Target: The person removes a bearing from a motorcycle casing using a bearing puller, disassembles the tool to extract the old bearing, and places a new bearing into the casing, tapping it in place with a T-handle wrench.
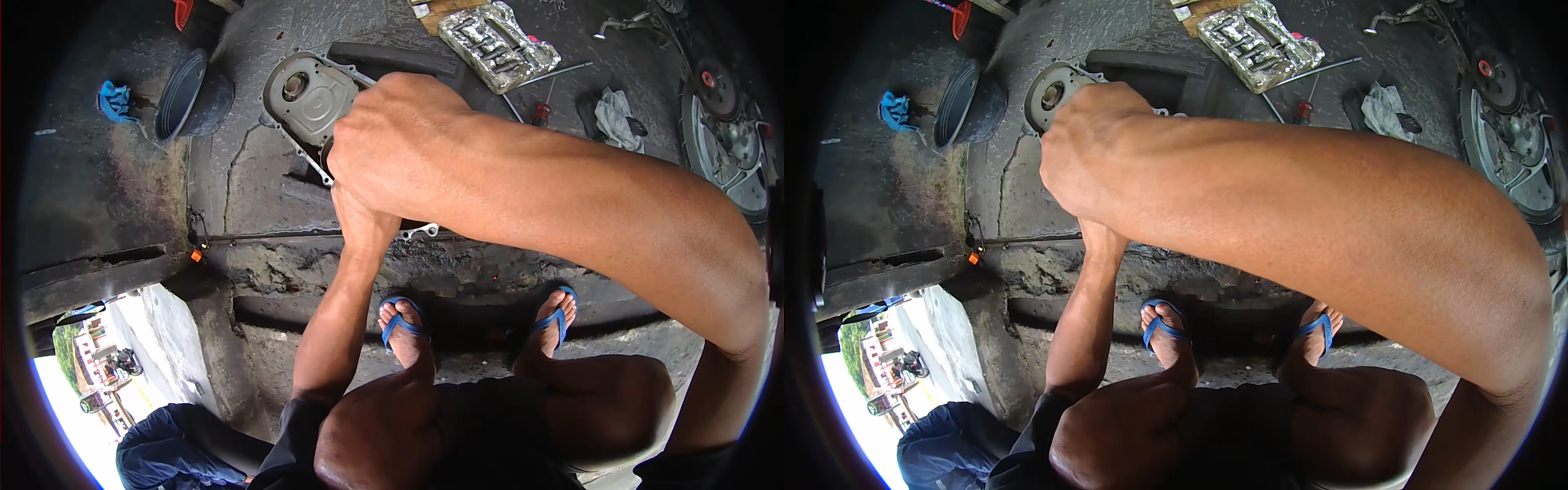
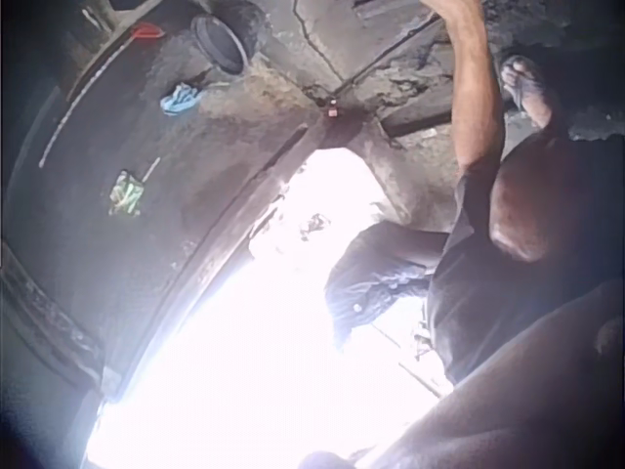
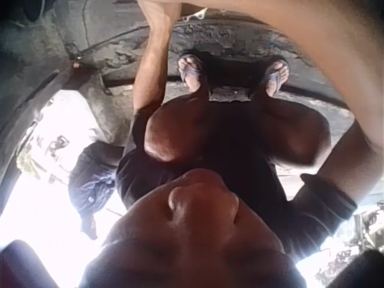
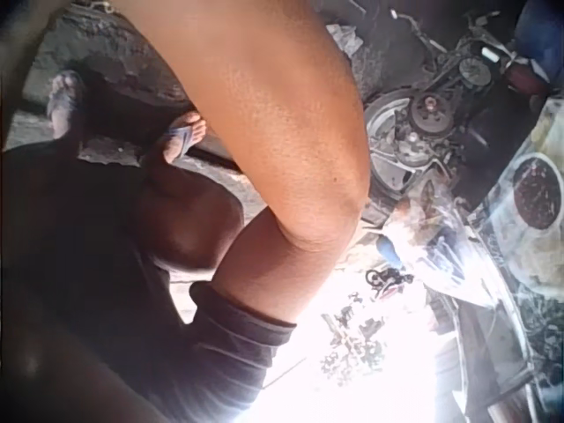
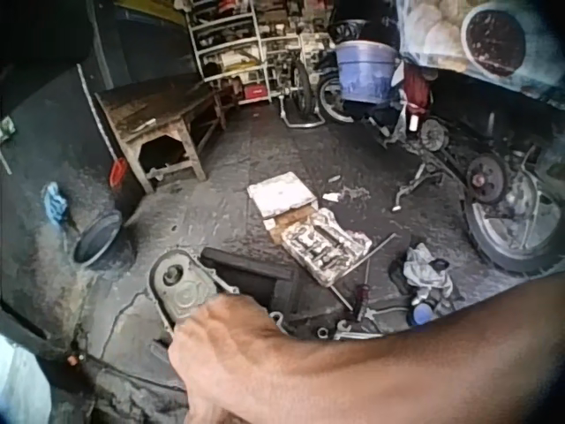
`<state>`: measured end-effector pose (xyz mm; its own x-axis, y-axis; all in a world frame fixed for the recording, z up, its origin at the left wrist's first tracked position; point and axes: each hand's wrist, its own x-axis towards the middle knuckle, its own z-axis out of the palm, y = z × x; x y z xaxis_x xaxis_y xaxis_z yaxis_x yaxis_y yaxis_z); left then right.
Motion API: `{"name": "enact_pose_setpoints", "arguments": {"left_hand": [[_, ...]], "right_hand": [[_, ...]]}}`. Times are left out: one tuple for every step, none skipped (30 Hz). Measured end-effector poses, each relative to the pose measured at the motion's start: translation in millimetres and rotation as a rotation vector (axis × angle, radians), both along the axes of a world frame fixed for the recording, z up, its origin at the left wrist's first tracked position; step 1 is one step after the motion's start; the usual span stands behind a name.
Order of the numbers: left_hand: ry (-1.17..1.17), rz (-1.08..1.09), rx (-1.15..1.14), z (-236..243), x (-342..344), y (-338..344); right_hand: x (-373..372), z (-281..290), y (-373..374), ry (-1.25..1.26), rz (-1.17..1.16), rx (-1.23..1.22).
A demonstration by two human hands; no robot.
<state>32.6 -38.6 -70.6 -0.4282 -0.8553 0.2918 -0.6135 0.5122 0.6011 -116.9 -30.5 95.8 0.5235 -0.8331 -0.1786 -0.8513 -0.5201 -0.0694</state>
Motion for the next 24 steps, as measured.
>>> {"name": "enact_pose_setpoints", "arguments": {"left_hand": [[-0.046, 0.004, -0.063, 0, -7, -2], [0.087, -0.037, 0.087, 9, -15, -1], [0.222, -0.077, 0.234, 14, -19, -1], [0.226, -0.191, 0.242, 21, -8, -3], [0.27, -0.308, 0.073, 22, -4, -5], [0.294, -0.287, 0.154, 21, -1, -6], [0.316, -0.264, 0.229, 21, 1, -6], [0.294, -0.261, 0.241, 22, 3, -7], [0.304, -0.24, 0.235, 19, 0, -6], [0.292, -0.148, 0.295, 19, -3, -4], [0.282, -0.059, 0.353, 20, -5, -4], [0.169, -0.05, 0.246, 23, -3, -5], [0.17, 0.038, 0.295, 20, -9, -2], [0.214, 0.07, 0.289, 20, -13, 1], [0.258, 0.101, 0.283, 22, -14, 1], [0.269, 0.104, 0.277, 22, -13, -1], [0.331, -0.02, 0.169, 21, -8, -4], [0.389, -0.145, 0.057, 22, -4, -7], [0.515, -0.152, 0.184, 24, -1, -4], [0.506, -0.141, 0.217, 21, 4, -4], [0.495, -0.13, 0.249, 15, 8, -6], [0.496, -0.127, 0.266, 12, 9, -5], [0.504, -0.132, 0.26, 10, 9, -5], [0.495, -0.128, 0.271, 9, 10, -5]], "right_hand": [[-5, -1, 1, -0.024, -0.017, -0.036], [-12, -5, 0, -0.116, -0.073, -0.026], [-21, -7, 2, -0.102, -0.068, -0.02], [-25, 1, 3, -0.159, -0.084, 0.066], [-31, 3, 5, -0.206, -0.104, 0.161], [-36, -1, 6, -0.194, -0.086, 0.158], [-43, -10, 7, -0.307, -0.225, 0.26], [-47, -24, 7, -0.421, -0.361, 0.37], [-50, -38, 9, -0.409, -0.34, 0.372], [-49, -51, 15, -0.541, -0.386, 0.302], [-44, -55, 19, -0.673, -0.432, 0.229], [-40, -58, 19, -0.683, -0.427, 0.256], [-37, -62, 21, -0.713, -0.438, 0.249], [-34, -64, 23, -0.696, -0.466, 0.204], [-32, -66, 24, -0.68, -0.495, 0.159], [-31, -68, 24, -0.673, -0.487, 0.159], [-31, -70, 24, -0.666, -0.48, 0.159], [-30, -73, 25, -0.642, -0.486, 0.186], [-29, -80, 26, -0.639, -0.487, 0.139], [-26, -84, 27, -0.631, -0.492, 0.091], [-22, -84, 26, -0.624, -0.497, 0.041], [-18, -81, 26, -0.518, -0.513, -0.002], [-16, -82, 24, -0.51, -0.513, -0.011], [-14, -88, 21, -0.462, -0.486, -0.042]]}}
